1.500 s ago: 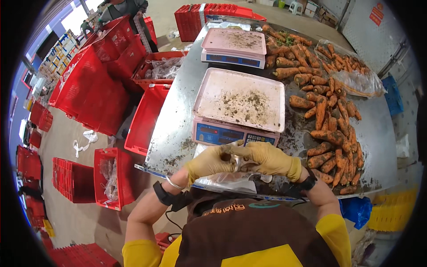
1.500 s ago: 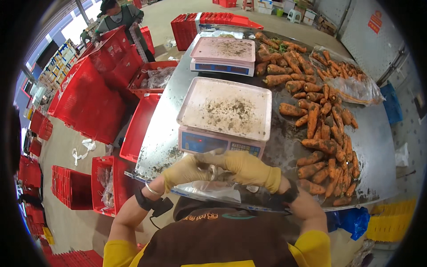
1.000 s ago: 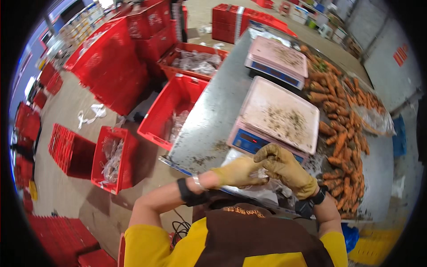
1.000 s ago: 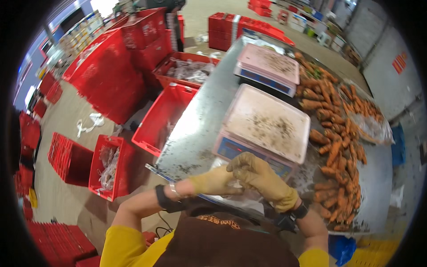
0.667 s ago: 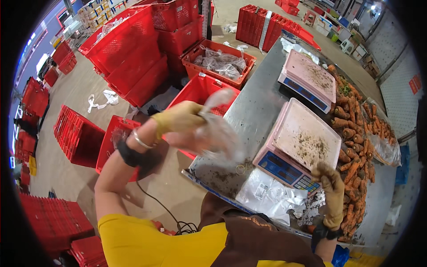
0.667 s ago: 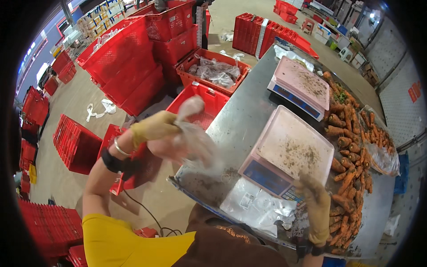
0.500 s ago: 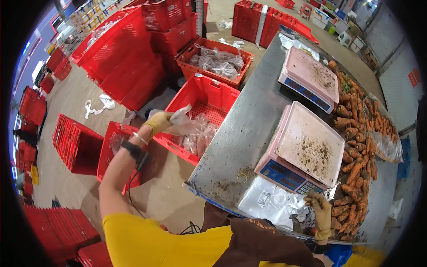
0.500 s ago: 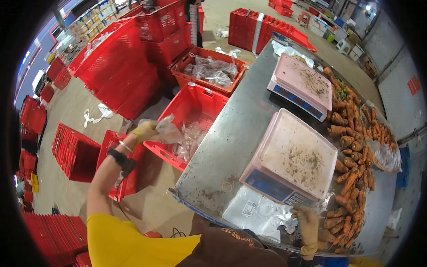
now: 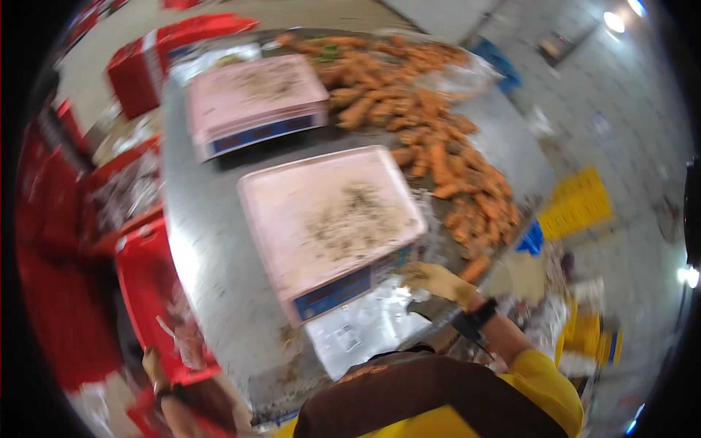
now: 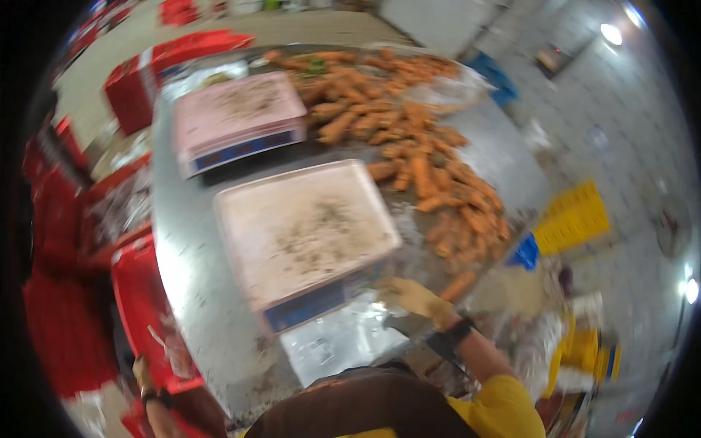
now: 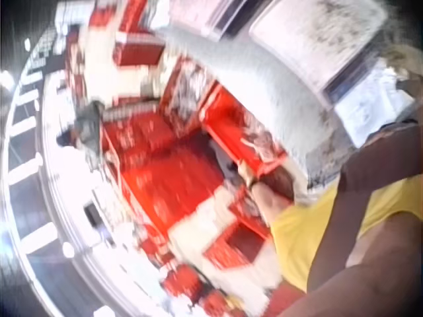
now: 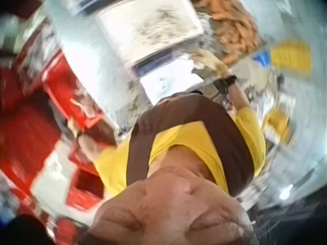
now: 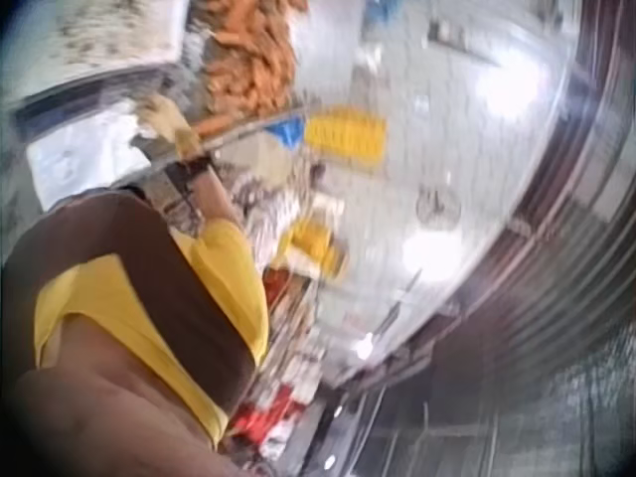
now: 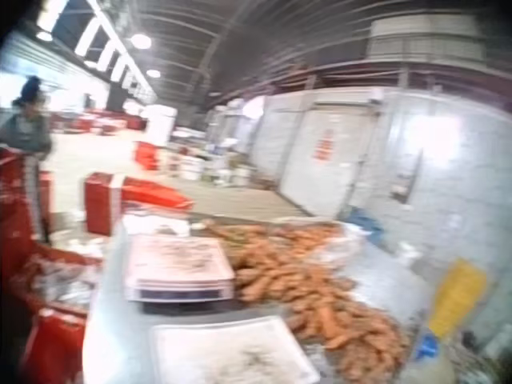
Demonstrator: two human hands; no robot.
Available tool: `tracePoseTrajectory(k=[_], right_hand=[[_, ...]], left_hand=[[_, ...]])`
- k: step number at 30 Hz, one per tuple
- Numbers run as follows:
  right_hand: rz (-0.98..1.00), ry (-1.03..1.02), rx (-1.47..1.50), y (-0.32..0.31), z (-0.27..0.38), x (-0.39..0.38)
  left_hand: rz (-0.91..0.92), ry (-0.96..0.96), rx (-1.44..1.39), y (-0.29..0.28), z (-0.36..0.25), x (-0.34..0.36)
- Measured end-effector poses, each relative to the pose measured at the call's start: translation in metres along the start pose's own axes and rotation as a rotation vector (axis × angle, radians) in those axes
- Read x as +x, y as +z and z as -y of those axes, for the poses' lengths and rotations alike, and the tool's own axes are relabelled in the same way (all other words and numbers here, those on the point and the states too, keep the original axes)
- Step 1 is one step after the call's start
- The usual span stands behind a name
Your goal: The recorder is weighing carrots and placing them into plastic bags for packaging.
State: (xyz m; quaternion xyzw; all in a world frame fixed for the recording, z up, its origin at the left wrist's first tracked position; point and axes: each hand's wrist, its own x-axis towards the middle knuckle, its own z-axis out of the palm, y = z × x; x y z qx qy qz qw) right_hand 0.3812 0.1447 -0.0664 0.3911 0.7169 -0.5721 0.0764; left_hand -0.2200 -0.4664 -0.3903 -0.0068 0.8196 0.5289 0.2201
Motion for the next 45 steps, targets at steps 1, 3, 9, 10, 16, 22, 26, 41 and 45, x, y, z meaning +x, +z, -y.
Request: tracePoseTrajectory(k=[1, 3, 9, 10, 16, 22, 26, 41, 45], right_hand=[[-0.047, 0.02, 0.051, 0.002, 0.004, -0.003], [-0.186, -0.026, 0.191, -0.005, -0.013, -0.025], [-0.569, 0.005, 0.376, -0.087, -0.038, -0.054], [-0.663, -0.017, 0.436, -0.11, -0.061, -0.052], [-1.164, -0.057, -0.991, -0.221, -0.075, -0.013], [-0.717, 0.135, -1.407, -0.306, -0.112, 0.061], [-0.604, 0.044, -1.0, -0.309, -0.075, 0.012], [0.223, -0.614, 0.119, -0.193, -0.11, -0.109], [-0.776, -0.596, -0.196, -0.272, -0.139, -0.084]], left_hand=[[0.083, 0.003, -0.085, -0.002, -0.024, 0.01], [0.09, -0.123, -0.024, 0.035, -0.107, 0.026], [0.397, 0.299, -0.346, 0.135, -0.344, -0.096], [0.452, 0.327, -0.309, 0.153, -0.374, -0.12], [0.801, 0.524, 0.102, 0.277, -0.497, -0.277], [1.305, 0.315, 0.352, 0.39, -0.509, -0.393], [1.444, 0.351, 0.325, 0.433, -0.499, -0.434], [0.767, 1.489, 0.855, 0.558, -0.481, -0.52], [0.845, 0.931, 0.587, 0.542, -0.461, -0.509]])
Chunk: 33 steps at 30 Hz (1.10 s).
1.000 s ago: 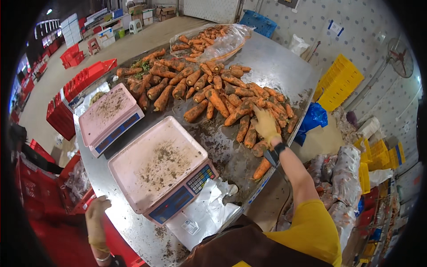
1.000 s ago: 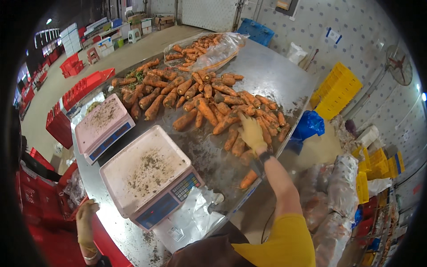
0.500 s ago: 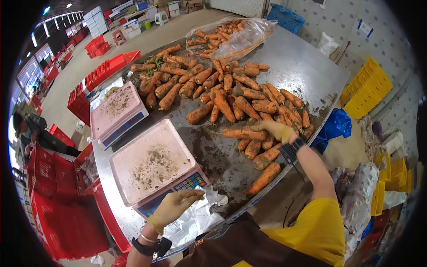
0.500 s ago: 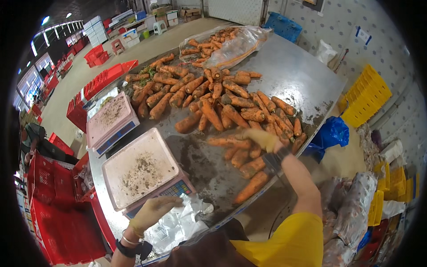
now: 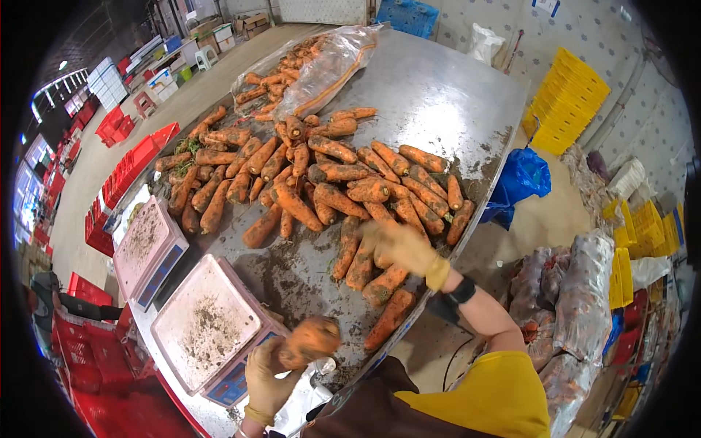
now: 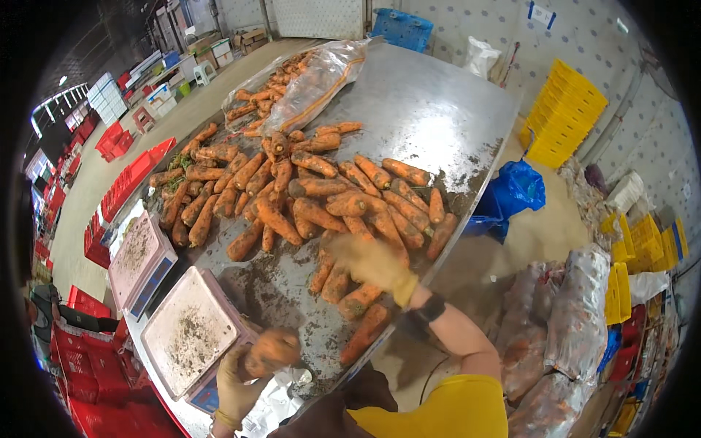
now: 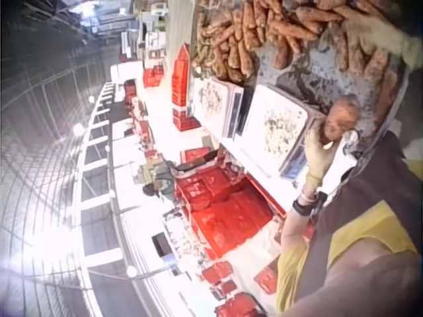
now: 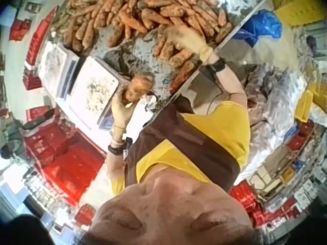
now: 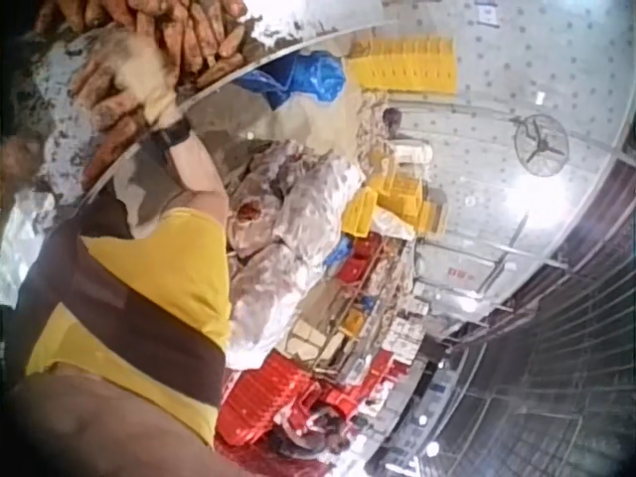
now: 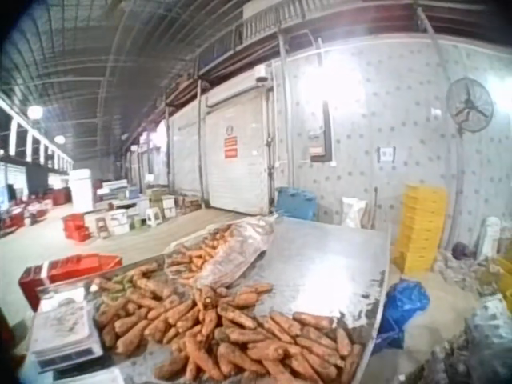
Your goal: The recorder is weighing carrots and placing them into plastic bags for packaging.
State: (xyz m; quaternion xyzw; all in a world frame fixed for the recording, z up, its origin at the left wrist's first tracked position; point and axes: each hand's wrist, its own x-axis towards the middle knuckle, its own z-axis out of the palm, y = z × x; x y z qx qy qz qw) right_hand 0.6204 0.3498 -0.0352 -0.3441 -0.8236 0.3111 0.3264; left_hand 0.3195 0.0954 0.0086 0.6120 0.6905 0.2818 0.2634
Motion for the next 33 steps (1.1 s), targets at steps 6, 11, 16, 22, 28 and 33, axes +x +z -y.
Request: tracePoseTrajectory(k=[6, 11, 16, 22, 28, 33], right_hand=[[-0.084, 0.221, -0.796, -0.023, -0.056, 0.07], [0.055, 0.168, -0.492, -0.033, -0.049, 0.088], [-0.115, 0.687, 0.45, -0.058, -0.048, 0.042], [0.059, 0.451, 0.18, 0.009, -0.019, -0.015], [0.073, 0.297, -0.372, 0.0, -0.024, 0.034], [-0.191, 0.347, -0.869, -0.008, -0.108, 0.078]], left_hand=[[0.074, -0.417, -0.895, -0.019, -0.013, 0.017], [0.09, -0.454, -0.954, -0.032, -0.011, 0.008], [0.144, -0.488, -1.116, -0.045, 0.013, -0.009], [0.155, -0.518, -1.108, -0.029, 0.026, 0.005], [0.269, -0.544, -0.936, -0.044, 0.015, 0.015], [0.232, -0.562, -1.127, -0.049, 0.037, 0.006]])
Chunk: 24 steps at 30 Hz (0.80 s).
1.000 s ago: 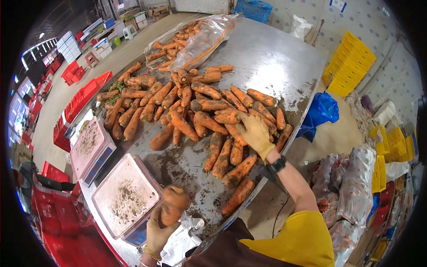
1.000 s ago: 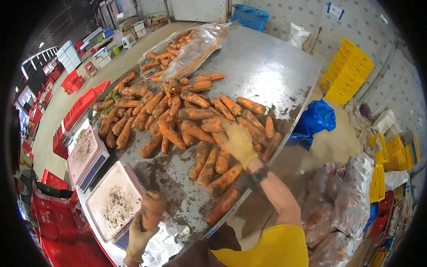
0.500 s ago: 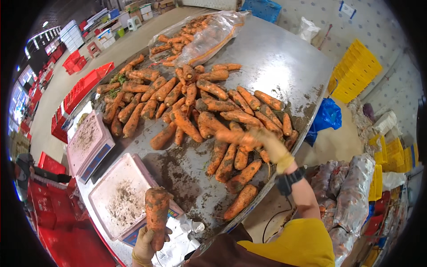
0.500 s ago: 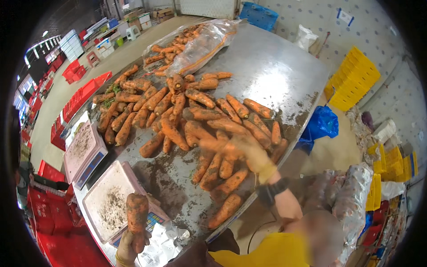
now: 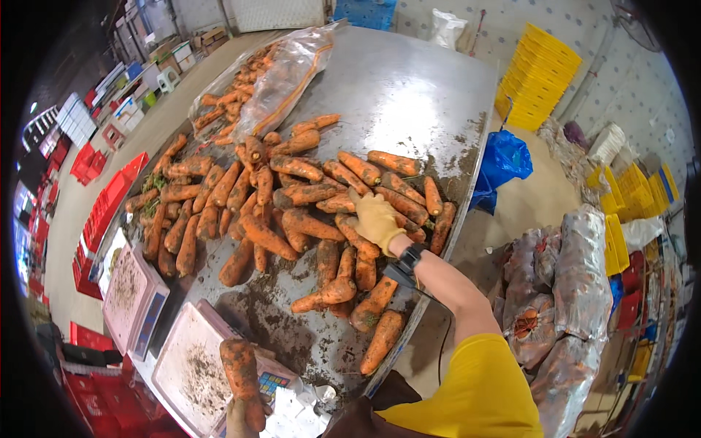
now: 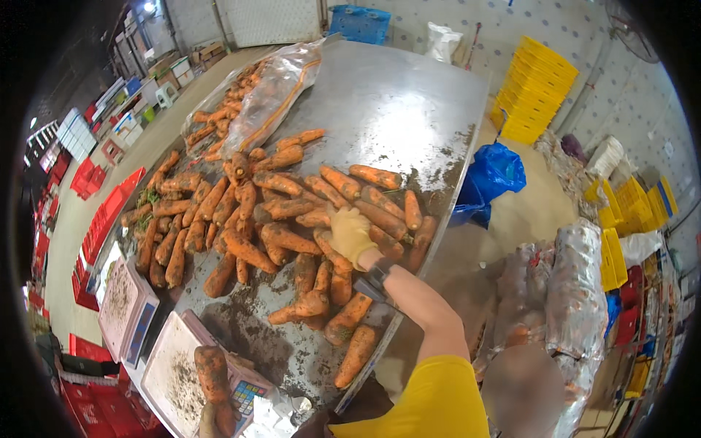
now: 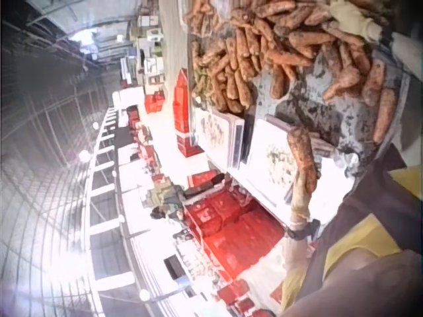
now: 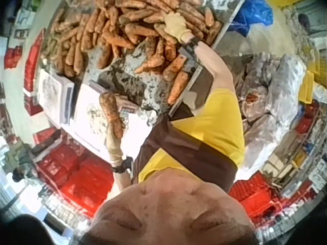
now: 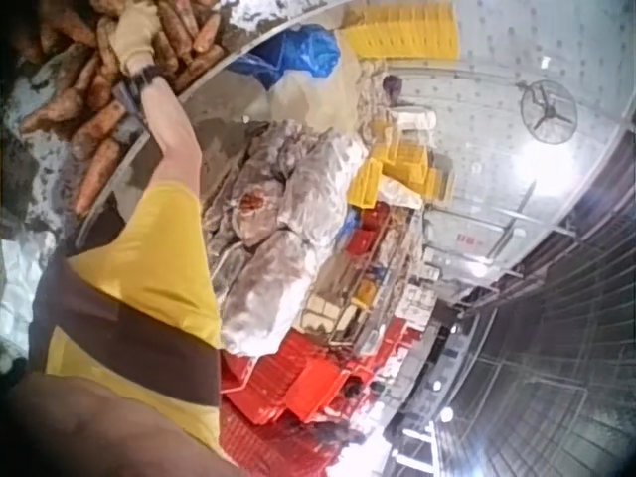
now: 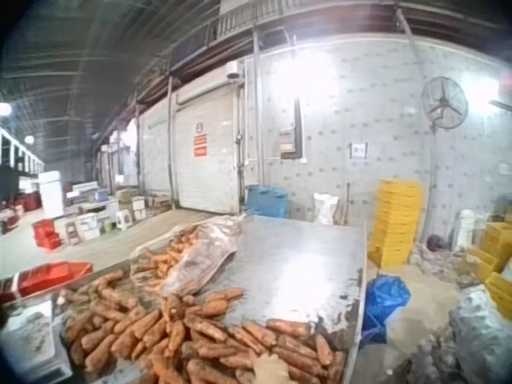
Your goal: The recorder is weighing carrots and placing them into plastic bags for packaging.
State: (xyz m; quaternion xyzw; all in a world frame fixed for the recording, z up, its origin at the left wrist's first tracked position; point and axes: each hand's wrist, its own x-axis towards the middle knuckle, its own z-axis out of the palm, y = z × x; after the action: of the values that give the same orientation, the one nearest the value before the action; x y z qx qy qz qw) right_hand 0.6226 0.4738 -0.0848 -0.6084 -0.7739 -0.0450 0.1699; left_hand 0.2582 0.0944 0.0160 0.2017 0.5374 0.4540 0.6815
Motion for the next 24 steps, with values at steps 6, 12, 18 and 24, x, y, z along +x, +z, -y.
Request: tracePoseTrajectory(k=[6, 12, 18, 24], right_hand=[[0.221, 0.035, 0.135, -0.01, 0.067, -0.033], [-0.085, -0.005, 0.267, -0.027, -0.02, -0.018], [0.119, 0.526, -0.06, 0.0, -0.158, -0.005], [0.298, 0.633, 0.425, -0.026, -0.179, -0.003]], left_hand=[[-0.01, -0.003, -0.003, -0.007, 0.006, -0.001], [-0.077, 0.015, 0.006, 0.004, 0.004, -0.009], [-0.22, 0.061, 0.099, 0.014, -0.007, -0.014], [-0.167, 0.119, 0.157, 0.013, -0.012, -0.036]])
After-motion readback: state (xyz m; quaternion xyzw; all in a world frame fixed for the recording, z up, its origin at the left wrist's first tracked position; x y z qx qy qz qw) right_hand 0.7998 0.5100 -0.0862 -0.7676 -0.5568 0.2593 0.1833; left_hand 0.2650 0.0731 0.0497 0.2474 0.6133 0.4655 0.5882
